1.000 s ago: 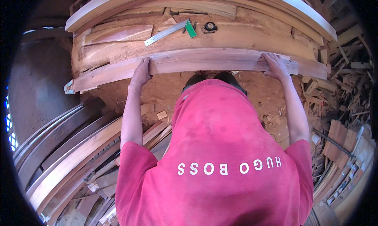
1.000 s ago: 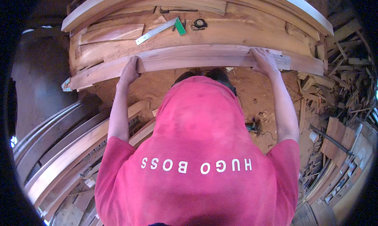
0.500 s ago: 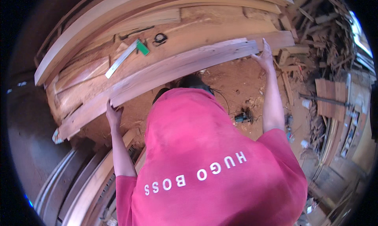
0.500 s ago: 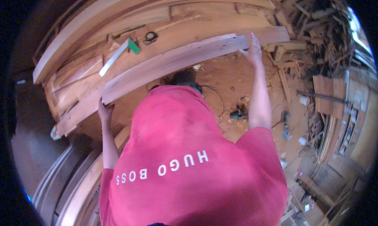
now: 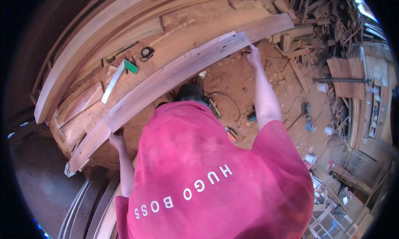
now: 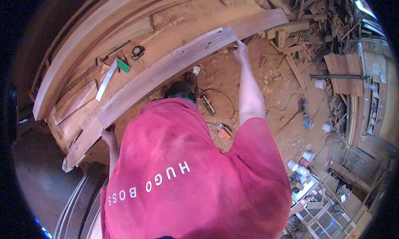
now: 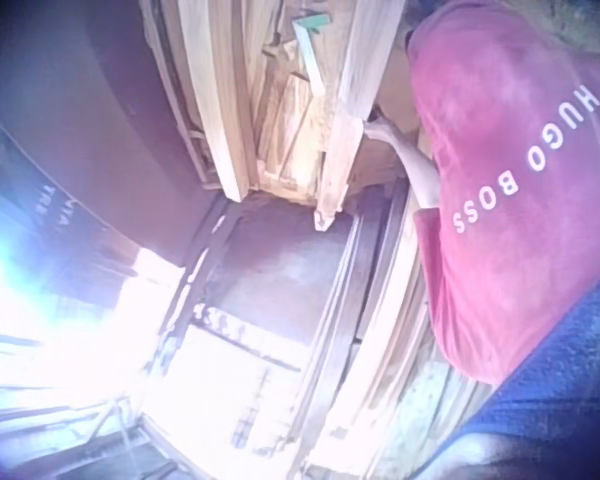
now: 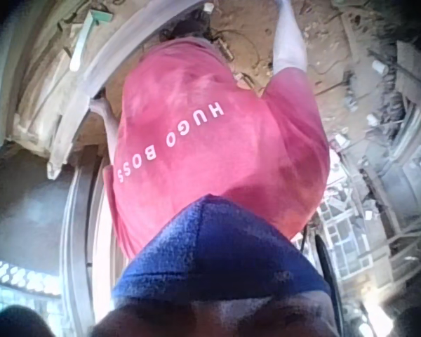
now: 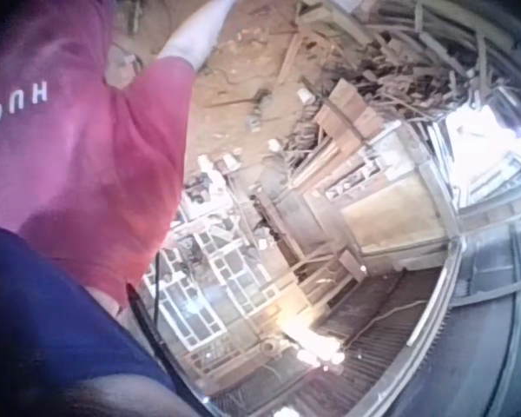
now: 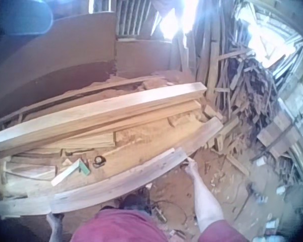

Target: The person uses a set square and pencil to mark lines on a long wooden plank. They then repeatedly pick up various wooden planks from a pile, inspect them, and place them on a workbench.

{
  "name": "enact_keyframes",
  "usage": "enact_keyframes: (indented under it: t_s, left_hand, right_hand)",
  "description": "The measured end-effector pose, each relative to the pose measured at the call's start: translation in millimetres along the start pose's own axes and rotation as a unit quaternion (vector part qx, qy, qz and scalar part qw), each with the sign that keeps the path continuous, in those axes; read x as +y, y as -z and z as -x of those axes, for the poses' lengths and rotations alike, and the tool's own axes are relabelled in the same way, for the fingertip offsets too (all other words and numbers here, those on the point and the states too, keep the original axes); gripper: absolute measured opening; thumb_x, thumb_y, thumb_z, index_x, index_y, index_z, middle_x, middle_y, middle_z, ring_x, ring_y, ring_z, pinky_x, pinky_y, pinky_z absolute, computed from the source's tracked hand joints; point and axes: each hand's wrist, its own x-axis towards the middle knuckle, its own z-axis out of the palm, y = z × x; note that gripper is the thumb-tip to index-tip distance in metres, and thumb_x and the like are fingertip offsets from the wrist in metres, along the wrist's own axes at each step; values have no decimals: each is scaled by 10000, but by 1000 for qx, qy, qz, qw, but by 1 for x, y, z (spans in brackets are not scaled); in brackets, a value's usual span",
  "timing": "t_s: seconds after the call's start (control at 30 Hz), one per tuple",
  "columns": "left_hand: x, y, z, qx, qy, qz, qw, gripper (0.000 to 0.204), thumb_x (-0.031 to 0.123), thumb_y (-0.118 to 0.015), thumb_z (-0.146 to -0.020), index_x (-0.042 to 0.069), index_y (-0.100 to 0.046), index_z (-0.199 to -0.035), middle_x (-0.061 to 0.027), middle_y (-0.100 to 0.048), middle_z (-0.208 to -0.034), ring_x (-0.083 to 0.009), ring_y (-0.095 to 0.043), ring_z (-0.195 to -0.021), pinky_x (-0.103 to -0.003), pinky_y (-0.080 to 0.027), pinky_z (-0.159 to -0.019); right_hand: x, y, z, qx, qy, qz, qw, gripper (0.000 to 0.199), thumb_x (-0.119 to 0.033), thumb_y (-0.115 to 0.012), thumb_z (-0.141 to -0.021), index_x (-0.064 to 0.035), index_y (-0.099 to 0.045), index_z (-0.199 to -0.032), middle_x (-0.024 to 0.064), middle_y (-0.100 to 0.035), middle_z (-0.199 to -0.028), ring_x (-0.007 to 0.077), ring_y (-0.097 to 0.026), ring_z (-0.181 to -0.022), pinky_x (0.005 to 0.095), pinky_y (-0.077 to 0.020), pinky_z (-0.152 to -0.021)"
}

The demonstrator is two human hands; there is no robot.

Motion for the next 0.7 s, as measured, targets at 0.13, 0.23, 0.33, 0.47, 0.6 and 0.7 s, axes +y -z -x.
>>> enact_keyframes:
  t_s: [0.13, 0.23, 0.33, 0.47, 0.6, 0.7]
  left_hand:
    - [15, 3, 1, 0, -24, -58, 998, 351, 124, -824, -771, 2, -708, -1079, -172, -743, -998, -269, -719, -926, -397, -538, -816]
    - [10, 3, -3, -11, -31, -43, 999, 357, 125, -825, -770, -8, -705, -1080, -184, -738, -1020, -276, -720, -937, -397, -542, -811]
    - [5, 1, -3, -4, -21, -8, 1000, 355, 127, -822, -776, -11, -702, -1080, -186, -735, -1028, -285, -722, -939, -402, -545, -806]
    - [-15, -1, -3, 16, -51, -6, 999, 326, 135, -805, -802, 0, -703, -1081, -176, -740, -1002, -297, -726, -930, -408, -547, -797]
    - [16, -4, 9, 32, -85, -42, 995, 314, 185, -796, -820, 15, -711, -1070, -177, -740, -980, -312, -724, -931, -417, -546, -792]
    - [5, -2, 10, 44, -93, -32, 994, 319, 218, -799, -820, 20, -719, -1056, -179, -739, -981, -313, -724, -928, -421, -545, -791]
  right_hand:
    - [-2, 2, 2, -11, -1, -20, 1000, 412, -160, -832, -756, -69, -693, -1133, 113, -752, -979, 217, -724, -897, 352, -555, -773]
    - [9, 1, -1, 1, -9, 6, 1000, 458, -177, -843, -754, -117, -693, -1182, 100, -745, -966, 219, -709, -915, 367, -526, -818]
    - [-1, -1, 5, 11, -26, -9, 1000, 427, -138, -815, -773, -117, -693, -1182, 114, -745, -1028, 222, -710, -945, 367, -527, -829]
    - [9, -12, 6, 52, 0, -34, 998, 379, -116, -773, -803, -113, -692, -1173, 122, -741, -1058, 230, -710, -971, 363, -528, -839]
    - [18, -14, 10, 62, -25, 47, 997, 353, -155, -745, -838, -96, -674, -1178, 122, -735, -1072, 264, -708, -986, 385, -531, -848]
    - [13, -22, 13, 85, -7, 59, 995, 372, -202, -730, -866, -89, -645, -1209, 124, -723, -1105, 292, -705, -979, 402, -531, -852]
